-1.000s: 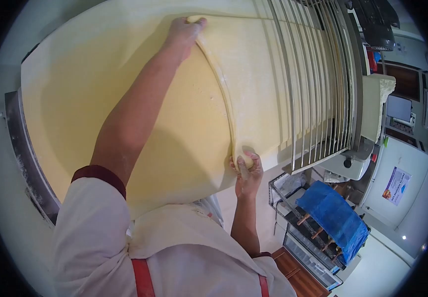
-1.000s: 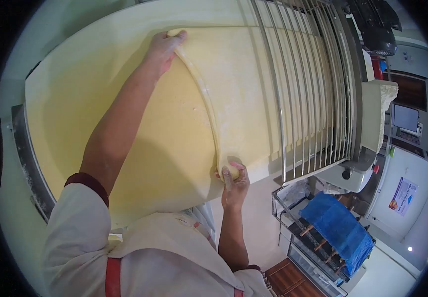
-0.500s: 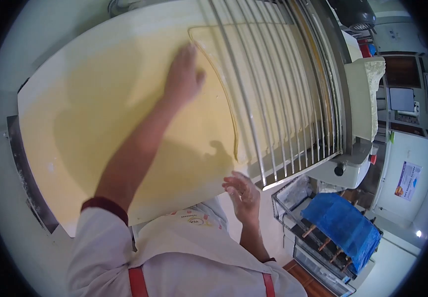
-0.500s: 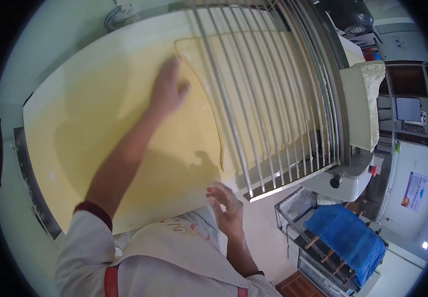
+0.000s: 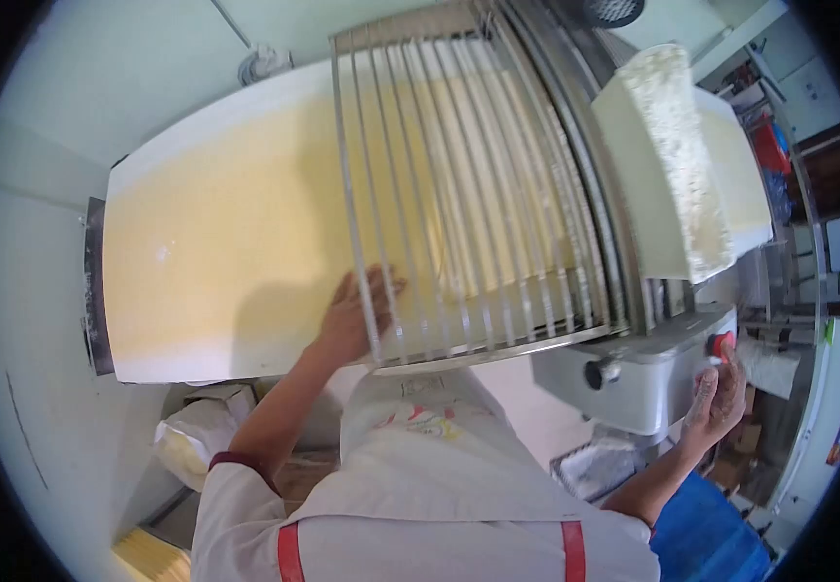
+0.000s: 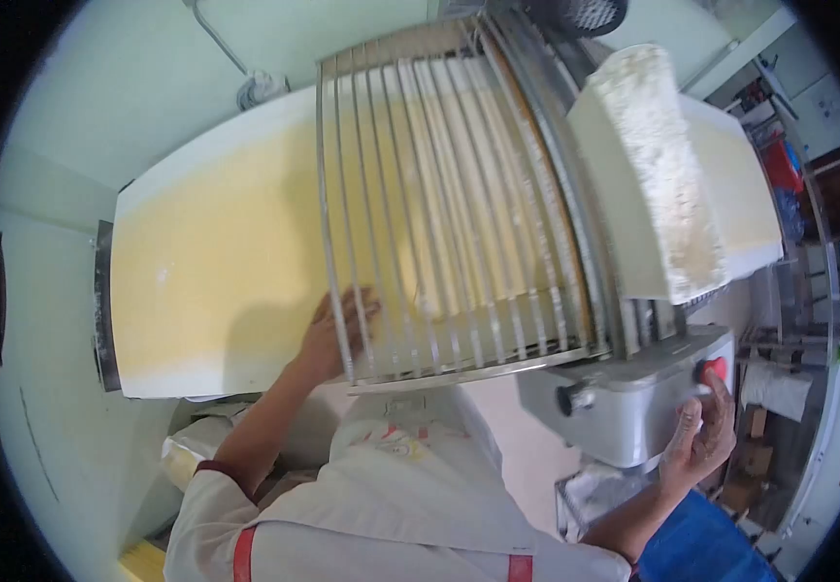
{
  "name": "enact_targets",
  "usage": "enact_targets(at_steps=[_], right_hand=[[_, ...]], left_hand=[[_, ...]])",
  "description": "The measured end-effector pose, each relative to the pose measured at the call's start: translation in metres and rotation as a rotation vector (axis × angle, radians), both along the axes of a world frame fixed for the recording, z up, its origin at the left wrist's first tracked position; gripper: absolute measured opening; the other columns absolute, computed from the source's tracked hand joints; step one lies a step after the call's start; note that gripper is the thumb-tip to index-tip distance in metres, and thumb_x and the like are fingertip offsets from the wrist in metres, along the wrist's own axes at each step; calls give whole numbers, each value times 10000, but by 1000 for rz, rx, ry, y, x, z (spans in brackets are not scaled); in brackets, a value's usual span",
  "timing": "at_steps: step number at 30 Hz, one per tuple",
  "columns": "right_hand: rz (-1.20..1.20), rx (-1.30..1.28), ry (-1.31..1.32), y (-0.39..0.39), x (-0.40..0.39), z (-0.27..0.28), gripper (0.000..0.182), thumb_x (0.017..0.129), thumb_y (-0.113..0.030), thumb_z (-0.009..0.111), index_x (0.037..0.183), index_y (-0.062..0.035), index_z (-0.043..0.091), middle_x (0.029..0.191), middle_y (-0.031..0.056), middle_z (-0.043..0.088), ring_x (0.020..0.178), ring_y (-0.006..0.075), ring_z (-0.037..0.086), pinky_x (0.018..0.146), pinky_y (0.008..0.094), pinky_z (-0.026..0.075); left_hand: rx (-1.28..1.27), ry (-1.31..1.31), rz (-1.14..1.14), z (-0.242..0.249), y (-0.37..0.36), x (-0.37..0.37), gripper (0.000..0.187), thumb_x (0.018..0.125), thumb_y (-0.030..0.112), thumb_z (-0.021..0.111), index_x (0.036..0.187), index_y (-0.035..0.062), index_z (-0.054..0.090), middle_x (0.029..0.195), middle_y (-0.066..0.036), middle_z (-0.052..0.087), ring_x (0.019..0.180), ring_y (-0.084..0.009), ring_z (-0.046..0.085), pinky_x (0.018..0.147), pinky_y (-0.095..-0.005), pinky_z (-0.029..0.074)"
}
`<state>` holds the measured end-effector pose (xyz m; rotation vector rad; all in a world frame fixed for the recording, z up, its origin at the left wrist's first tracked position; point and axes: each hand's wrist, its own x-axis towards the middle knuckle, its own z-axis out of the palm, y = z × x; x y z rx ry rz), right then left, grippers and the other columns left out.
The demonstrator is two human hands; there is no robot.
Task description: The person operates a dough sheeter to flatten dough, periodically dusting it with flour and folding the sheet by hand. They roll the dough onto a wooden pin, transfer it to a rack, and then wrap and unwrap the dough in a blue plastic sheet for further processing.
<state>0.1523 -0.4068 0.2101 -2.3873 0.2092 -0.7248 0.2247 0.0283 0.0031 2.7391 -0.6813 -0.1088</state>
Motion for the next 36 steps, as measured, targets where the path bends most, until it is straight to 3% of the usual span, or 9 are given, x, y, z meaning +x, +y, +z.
enact_targets(at_steps=[3, 8, 13, 16, 18, 21, 26, 35, 36], right_hand=[[76, -39, -180, -58, -7, -27, 336, 842, -188, 626, 1103, 23, 611, 692, 33, 565, 568, 88, 431, 515, 235, 333], [450, -336, -111, -93, -5, -28, 274, 758, -250, 654, 929, -37, 675, 644, 38, 513, 520, 159, 439, 491, 291, 345], [901, -388, -135, -101, 7, -22, 298, 718, -182, 702, 987, -55, 678, 667, 40, 508, 533, 215, 503, 509, 350, 417], [1166, -432, -137, -104, 17, -2, 326, 757, -189, 686, 1033, -28, 621, 797, 66, 544, 661, 226, 561, 575, 347, 466], [1314, -443, -60, -110, 21, 13, 378, 756, -137, 679, 1104, -21, 586, 951, 102, 559, 847, 263, 560, 750, 383, 462], [1568, -405, -248, -121, 44, 4, 372, 794, -147, 604, 1117, 24, 533, 1067, 149, 520, 1040, 289, 513, 909, 394, 419], [1802, -400, -309, -145, 71, -8, 423, 816, -119, 578, 1192, 54, 493, 1305, 193, 449, 1254, 323, 396, 1050, 401, 312], [1937, -278, -317, -78, 77, -33, 371, 771, -198, 581, 1048, 48, 606, 1113, 202, 582, 1114, 346, 508, 1002, 431, 340], [1952, -621, -332, -79, 77, -14, 361, 778, -226, 563, 1047, 4, 632, 1091, 172, 610, 1077, 339, 542, 977, 435, 367]], left_hand=[[-378, 34, 423, -47, 27, -13, 505, 841, 161, 553, 1330, 84, 452, 1411, -162, 384, 1339, -307, 309, 1110, -479, 170], [-284, -511, 896, 10, -46, -110, 321, 892, 85, 495, 1202, 2, 520, 1297, -190, 483, 1287, -347, 364, 1071, -452, 244], [-947, -263, 837, 26, -202, -198, 158, 858, 10, 510, 1008, 21, 560, 1053, -104, 606, 1012, -204, 578, 868, -321, 445], [-926, 349, 421, 66, -306, -218, 275, 791, 58, 655, 1041, 26, 546, 1060, -104, 616, 1036, -216, 581, 900, -330, 441], [-857, 179, 248, 72, -375, -218, 332, 771, 124, 700, 1054, 37, 552, 1055, -107, 612, 1007, -214, 584, 881, -340, 446], [-889, 395, 454, 60, -454, -218, 328, 746, 194, 727, 996, 38, 582, 1009, -116, 614, 941, -207, 587, 841, -352, 450], [-961, -237, 930, 11, -504, -218, 168, 646, 147, 644, 744, 19, 599, 624, -28, 578, 561, -115, 514, 543, -290, 441], [-985, -404, 1144, -13, -514, -220, 155, 692, 57, 670, 747, -4, 539, 731, -69, 592, 660, -124, 547, 626, -294, 467], [-949, -460, 1133, -5, -521, -211, 128, 694, 63, 651, 756, -4, 561, 713, -47, 584, 648, -114, 533, 609, -289, 454]])
